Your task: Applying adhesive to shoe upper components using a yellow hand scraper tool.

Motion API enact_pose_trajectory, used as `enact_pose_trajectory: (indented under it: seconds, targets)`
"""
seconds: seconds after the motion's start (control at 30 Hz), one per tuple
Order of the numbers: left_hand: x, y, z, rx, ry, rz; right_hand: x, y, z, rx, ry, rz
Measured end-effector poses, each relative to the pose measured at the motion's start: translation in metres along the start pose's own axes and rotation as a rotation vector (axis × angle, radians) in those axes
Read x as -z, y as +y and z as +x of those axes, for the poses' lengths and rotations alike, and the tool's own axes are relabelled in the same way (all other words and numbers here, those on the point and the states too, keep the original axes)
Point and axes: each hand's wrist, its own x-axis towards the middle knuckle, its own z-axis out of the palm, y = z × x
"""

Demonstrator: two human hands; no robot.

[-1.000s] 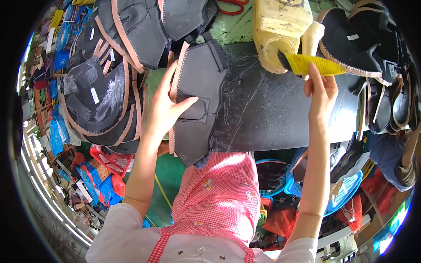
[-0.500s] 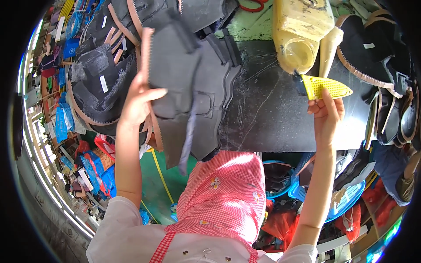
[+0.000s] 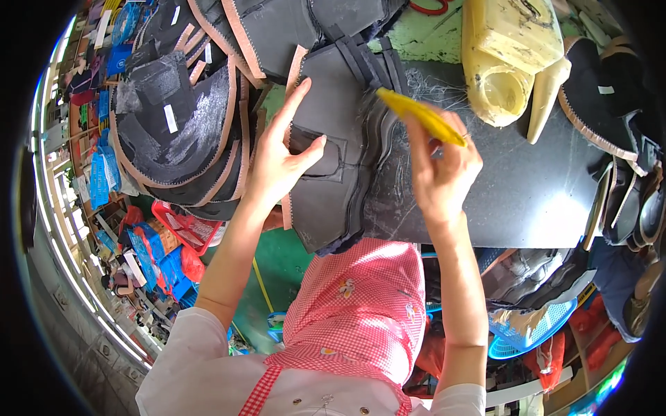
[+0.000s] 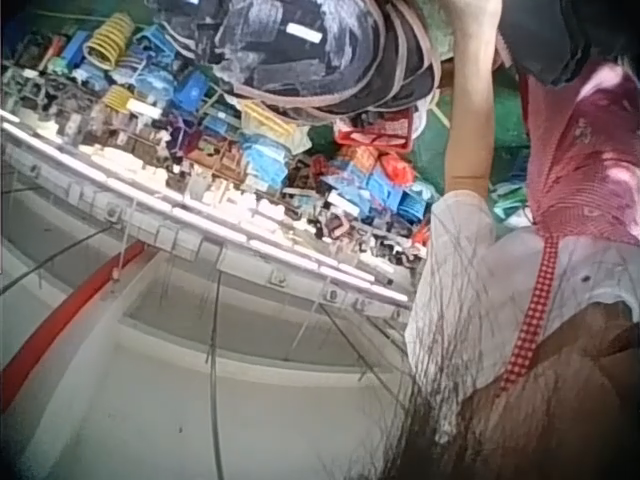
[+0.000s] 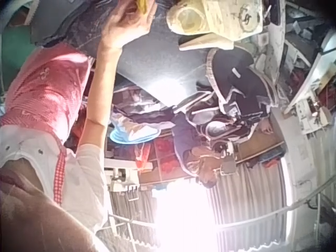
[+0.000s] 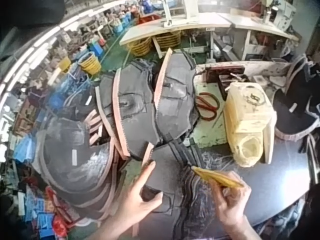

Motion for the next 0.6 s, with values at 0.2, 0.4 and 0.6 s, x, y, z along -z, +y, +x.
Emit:
enact_pose_trajectory:
  seconds: [0.2, 0.4, 0.6]
  targets:
    - [0.0, -0.003, 0.001, -0.051, 0.013, 0.008, 0.002, 0.008, -0.01, -0.083, -0.01, 0.056]
    - [-0.001, -0.004, 0.002, -0.016, 0.003, 0.013, 0.003, 0.015, -0.01, 0.052, -0.237, 0.035]
    - [-0.005, -0.006, 0.001, -0.008, 0.006, 0.025, 0.0, 0.011, -0.005, -0.265, -0.117, 0.092]
